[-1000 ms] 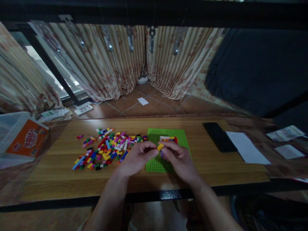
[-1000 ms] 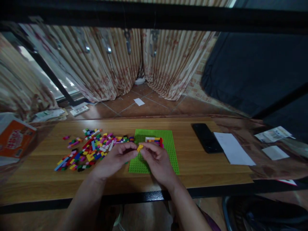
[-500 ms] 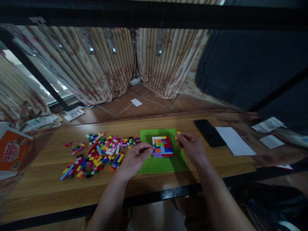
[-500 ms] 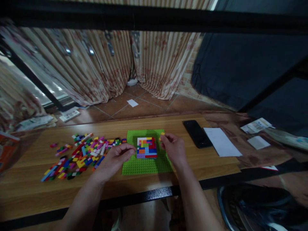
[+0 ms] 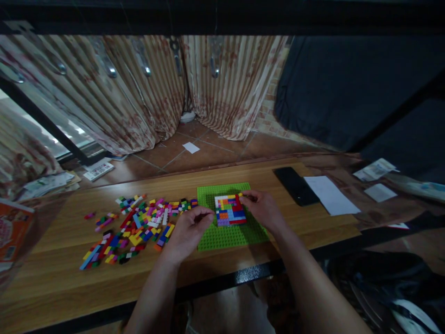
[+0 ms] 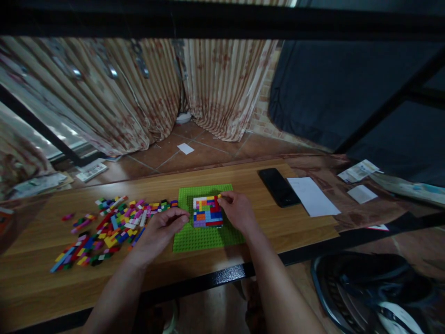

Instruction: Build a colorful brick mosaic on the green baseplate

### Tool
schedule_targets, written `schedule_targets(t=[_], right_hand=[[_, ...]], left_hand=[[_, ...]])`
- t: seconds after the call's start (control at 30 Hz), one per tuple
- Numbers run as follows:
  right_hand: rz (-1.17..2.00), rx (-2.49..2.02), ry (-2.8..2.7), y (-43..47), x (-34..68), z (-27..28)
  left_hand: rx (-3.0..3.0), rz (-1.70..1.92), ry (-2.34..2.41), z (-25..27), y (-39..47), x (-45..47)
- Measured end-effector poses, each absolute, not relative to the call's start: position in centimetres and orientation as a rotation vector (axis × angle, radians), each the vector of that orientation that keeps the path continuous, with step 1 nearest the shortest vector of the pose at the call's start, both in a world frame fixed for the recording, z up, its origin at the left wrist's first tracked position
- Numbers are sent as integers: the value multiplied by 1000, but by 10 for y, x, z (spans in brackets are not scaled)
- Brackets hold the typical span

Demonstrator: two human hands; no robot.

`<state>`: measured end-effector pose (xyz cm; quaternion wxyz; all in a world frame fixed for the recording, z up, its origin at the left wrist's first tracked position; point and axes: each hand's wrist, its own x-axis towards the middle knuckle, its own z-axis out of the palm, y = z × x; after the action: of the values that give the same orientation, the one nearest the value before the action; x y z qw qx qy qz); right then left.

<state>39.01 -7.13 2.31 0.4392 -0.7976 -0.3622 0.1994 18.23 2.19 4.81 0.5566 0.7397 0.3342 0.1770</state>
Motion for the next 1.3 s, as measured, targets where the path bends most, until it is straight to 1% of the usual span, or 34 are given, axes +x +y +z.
schedule_targets(t=[0.23,0.5,0.83,1.3], right_hand=[[625,-1873,-874,-70,391,17],[625,-1889,-923,-71,390,19],[827,-1819,-618,-67,386,30],[821,-1834,-665,-66,386,26]], left_hand=[[1743,430,781,47,23,181],[1760,441,799,47,24,179],[1750,478,775,45,24,178],[1834,411,746,43,21,181]])
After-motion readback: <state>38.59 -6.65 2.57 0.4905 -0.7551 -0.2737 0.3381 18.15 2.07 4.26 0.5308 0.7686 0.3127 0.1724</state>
